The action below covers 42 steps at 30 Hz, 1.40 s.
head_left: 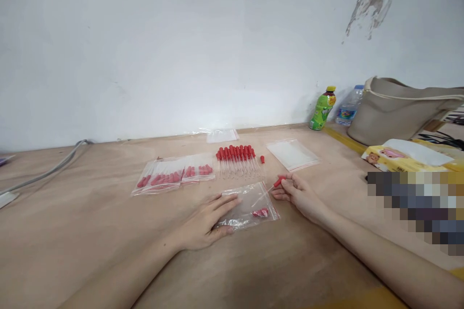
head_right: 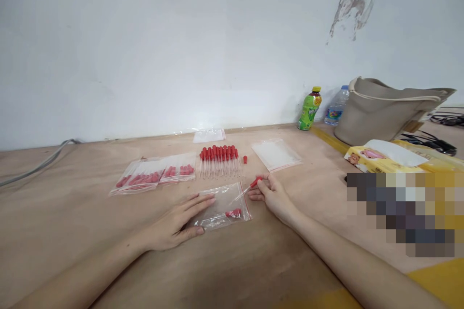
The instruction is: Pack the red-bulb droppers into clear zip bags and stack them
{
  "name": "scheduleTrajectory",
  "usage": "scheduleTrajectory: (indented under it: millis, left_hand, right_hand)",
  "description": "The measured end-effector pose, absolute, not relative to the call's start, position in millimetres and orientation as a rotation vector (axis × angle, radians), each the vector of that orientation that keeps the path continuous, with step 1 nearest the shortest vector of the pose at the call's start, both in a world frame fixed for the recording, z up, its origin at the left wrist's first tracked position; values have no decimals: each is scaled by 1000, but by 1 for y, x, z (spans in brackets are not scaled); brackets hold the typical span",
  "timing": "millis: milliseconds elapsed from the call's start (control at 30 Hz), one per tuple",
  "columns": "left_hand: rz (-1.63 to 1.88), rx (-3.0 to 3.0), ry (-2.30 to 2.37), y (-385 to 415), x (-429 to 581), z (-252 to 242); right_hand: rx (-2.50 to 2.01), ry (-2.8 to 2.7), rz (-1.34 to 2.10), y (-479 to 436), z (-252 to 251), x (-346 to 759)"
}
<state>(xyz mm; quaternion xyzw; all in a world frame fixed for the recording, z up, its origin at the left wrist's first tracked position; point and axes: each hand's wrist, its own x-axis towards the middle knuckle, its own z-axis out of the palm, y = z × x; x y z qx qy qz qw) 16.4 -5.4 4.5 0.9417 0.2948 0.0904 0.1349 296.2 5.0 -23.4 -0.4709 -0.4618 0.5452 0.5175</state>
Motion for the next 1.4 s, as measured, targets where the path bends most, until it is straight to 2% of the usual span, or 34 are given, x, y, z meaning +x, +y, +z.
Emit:
scheduleTrajectory:
  millis: [100,200,333,500,633,733,900,1100,1267,1400]
  left_hand:
    - [248,2736,870,-5,16,4]
    - [228,2741,883,-5,16,4]
    - [209,2742,880,-5,16,4]
    - [225,2745,871,-4,16,3]
    - [220,2768,850,-3,17,3]
    - [204,2784,830,-3,17,2]
    - [176,2792,821,-2,18,2]
    - [133,2800,806,-3,17,4]
    - [143,2801,796,-3,17,4]
    - [163,2792,790,-1,17,3]
  right_hand:
    - [-1210,-1449,1309,5,-23,309]
    - [-1292,-1832,1103,5,-19,316]
    - [-1120,-2047,869,3,-15,306]
    - [-1087,-2022,760,-1,-18,289]
    - [-1023,-2064,861,5,-17,292]
    - [-1367,-1906,820,26,-11,301]
    - [-1858,-1807,392,78,3,297]
    - [-2108,-1789,417,112,5,271]
    - [-2065,-1818,430,94,12,286]
    - [-1652,-1619,610,60,13,309]
